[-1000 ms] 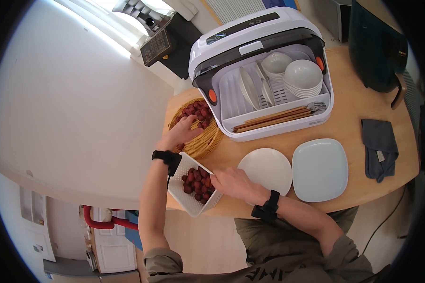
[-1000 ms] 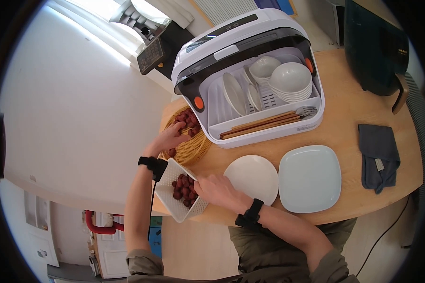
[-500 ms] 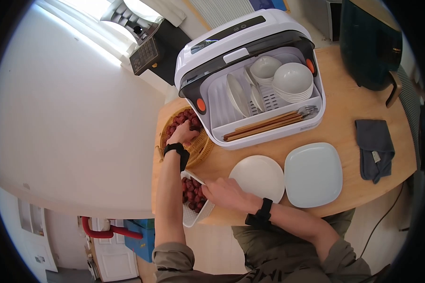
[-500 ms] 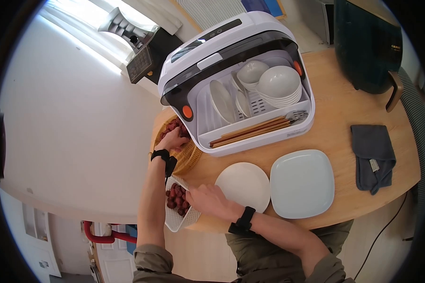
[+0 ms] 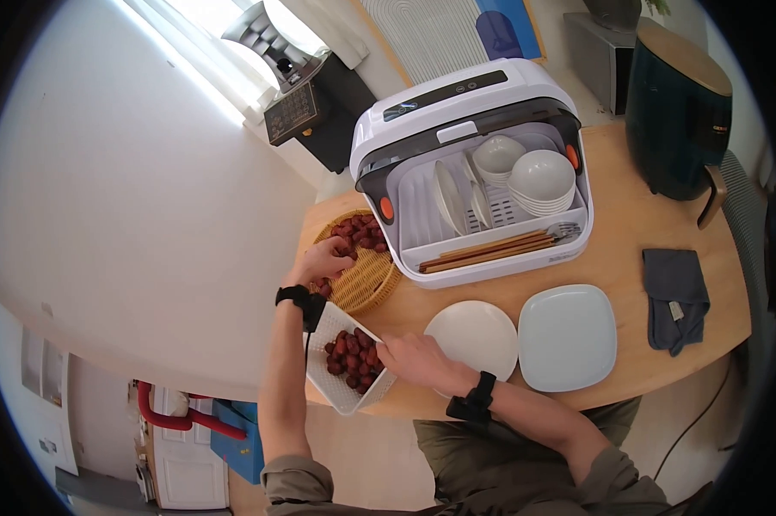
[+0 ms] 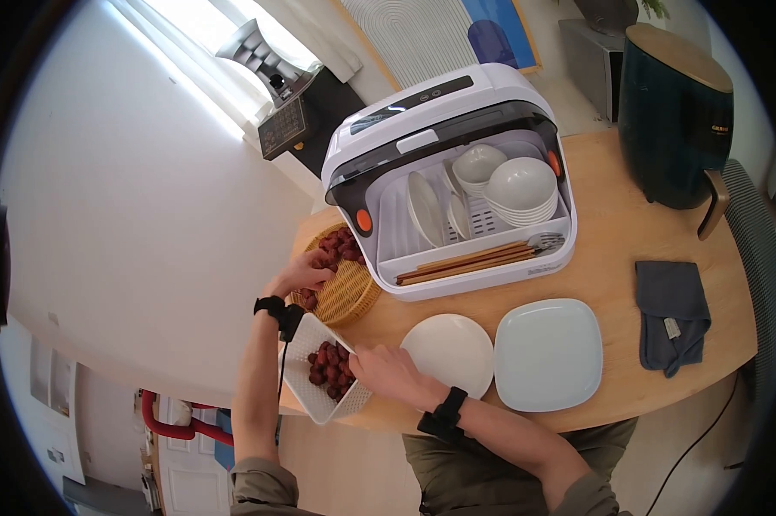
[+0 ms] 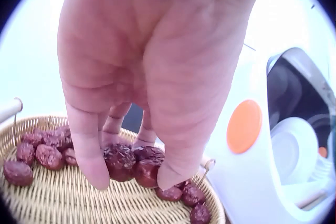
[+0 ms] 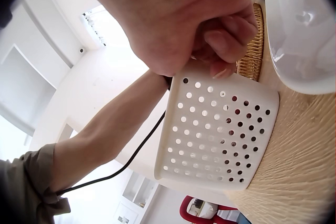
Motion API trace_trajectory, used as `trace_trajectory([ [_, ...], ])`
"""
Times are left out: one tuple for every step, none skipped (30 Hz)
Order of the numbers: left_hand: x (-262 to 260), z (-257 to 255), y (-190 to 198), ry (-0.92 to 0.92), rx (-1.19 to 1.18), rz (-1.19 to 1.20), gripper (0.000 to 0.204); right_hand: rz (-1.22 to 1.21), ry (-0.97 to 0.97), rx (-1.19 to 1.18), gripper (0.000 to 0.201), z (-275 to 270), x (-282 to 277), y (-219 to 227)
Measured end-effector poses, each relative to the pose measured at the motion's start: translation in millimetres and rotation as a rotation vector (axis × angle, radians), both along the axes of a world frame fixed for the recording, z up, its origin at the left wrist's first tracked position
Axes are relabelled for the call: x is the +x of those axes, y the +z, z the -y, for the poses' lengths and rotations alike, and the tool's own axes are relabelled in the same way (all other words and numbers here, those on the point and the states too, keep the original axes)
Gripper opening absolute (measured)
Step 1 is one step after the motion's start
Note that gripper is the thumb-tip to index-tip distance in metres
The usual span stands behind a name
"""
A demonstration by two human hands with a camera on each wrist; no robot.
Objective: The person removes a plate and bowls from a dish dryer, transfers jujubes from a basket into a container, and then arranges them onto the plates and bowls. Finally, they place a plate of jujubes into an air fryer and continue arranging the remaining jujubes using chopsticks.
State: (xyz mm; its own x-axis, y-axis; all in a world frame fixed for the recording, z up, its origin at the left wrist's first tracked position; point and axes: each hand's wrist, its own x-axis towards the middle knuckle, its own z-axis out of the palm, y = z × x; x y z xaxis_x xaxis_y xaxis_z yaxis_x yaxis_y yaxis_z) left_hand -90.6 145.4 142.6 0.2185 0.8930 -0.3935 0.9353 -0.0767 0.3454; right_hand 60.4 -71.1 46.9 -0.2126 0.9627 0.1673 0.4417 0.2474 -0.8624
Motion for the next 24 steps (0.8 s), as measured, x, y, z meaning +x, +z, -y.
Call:
trace_trajectory([
  [-10, 4, 6, -0.009, -0.02, 0.084, 0.048, 0.006, -0.012, -0.001, 0.031, 1, -1, -1],
  [-17, 11, 15, -0.016, -0.039, 0.166, 0.046, 0.007, -0.004, -0.001, 0.031, 0, -3, -1],
  [-26, 21, 23, -0.008, -0.039, 0.166, 0.046, 0.008, 0.0, 0.007, 0.031, -1, -3, -2],
  [-31, 39, 37, -0.069, -0.064, 0.166, 0.045, 0.009, 0.004, 0.012, 0.031, -2, -3, -3],
  [-35, 56, 47, -0.131, -0.091, 0.168, 0.043, 0.01, 0.013, 0.007, 0.031, -1, -3, -2],
  [-39, 71, 52, -0.121, -0.095, 0.173, 0.043, 0.015, 0.012, -0.004, 0.032, -2, -2, -1],
  [-42, 86, 54, -0.226, -0.046, 0.036, 0.045, 0.022, 0.01, -0.014, 0.033, -1, -2, -1],
  [-48, 99, 52, -0.329, 0.007, -0.1, 0.047, 0.03, 0.022, -0.016, 0.033, -1, -1, 0],
  [-59, 109, 43, -0.38, 0.0, -0.018, 0.05, 0.02, 0.035, -0.042, 0.034, -2, 0, 2],
  [-61, 123, 43, -0.43, 0.01, -0.11, 0.055, 0.011, 0.047, -0.066, 0.035, -1, 0, 4],
  [-62, 138, 44, -0.372, 0.017, -0.11, 0.054, 0.023, 0.054, -0.059, 0.035, -1, -1, 1],
  [-65, 149, 43, -0.317, 0.024, -0.11, 0.054, 0.017, 0.042, -0.043, 0.035, -3, -2, -5],
  [-71, 154, 42, -0.31, 0.034, -0.099, 0.054, 0.012, 0.03, -0.026, 0.036, -5, -3, -6],
  [-79, 157, 42, -0.263, 0.052, -0.018, 0.054, 0.025, 0.035, -0.019, 0.036, -7, -3, -8],
  [-86, 161, 41, -0.216, 0.069, 0.064, 0.053, -0.006, 0.072, -0.034, 0.035, -9, -2, -9],
  [-90, 165, 42, -0.212, 0.078, 0.079, 0.053, -0.036, 0.106, -0.049, 0.034, -10, 0, -3],
  [-94, 168, 43, -0.196, 0.112, 0.16, 0.05, -0.021, 0.107, -0.043, 0.034, -11, 3, 4],
  [-96, 172, 45, -0.181, 0.146, 0.24, 0.046, -0.03, 0.164, -0.148, 0.033, -11, 6, 12],
  [-96, 176, 47, -0.184, 0.155, 0.251, 0.046, -0.042, 0.219, -0.253, 0.033, -10, 8, 20],
  [-94, 181, 51, -0.176, 0.203, 0.287, 0.043, -0.032, 0.211, -0.245, 0.033, -13, 6, 18],
  [-93, 185, 54, -0.169, 0.251, 0.325, 0.04, 0.018, 0.225, -0.248, 0.032, -19, 2, 11],
  [-91, 188, 55, -0.181, 0.259, 0.336, 0.04, 0.068, 0.237, -0.252, 0.031, -21, 1, 10],
  [-88, 189, 57, -0.173, 0.275, 0.336, 0.037, 0.081, 0.223, -0.243, 0.031, -22, 1, 10],
  [-85, 190, 58, -0.164, 0.293, 0.338, 0.035, 0.063, 0.231, -0.194, 0.031, -22, 1, 11],
])
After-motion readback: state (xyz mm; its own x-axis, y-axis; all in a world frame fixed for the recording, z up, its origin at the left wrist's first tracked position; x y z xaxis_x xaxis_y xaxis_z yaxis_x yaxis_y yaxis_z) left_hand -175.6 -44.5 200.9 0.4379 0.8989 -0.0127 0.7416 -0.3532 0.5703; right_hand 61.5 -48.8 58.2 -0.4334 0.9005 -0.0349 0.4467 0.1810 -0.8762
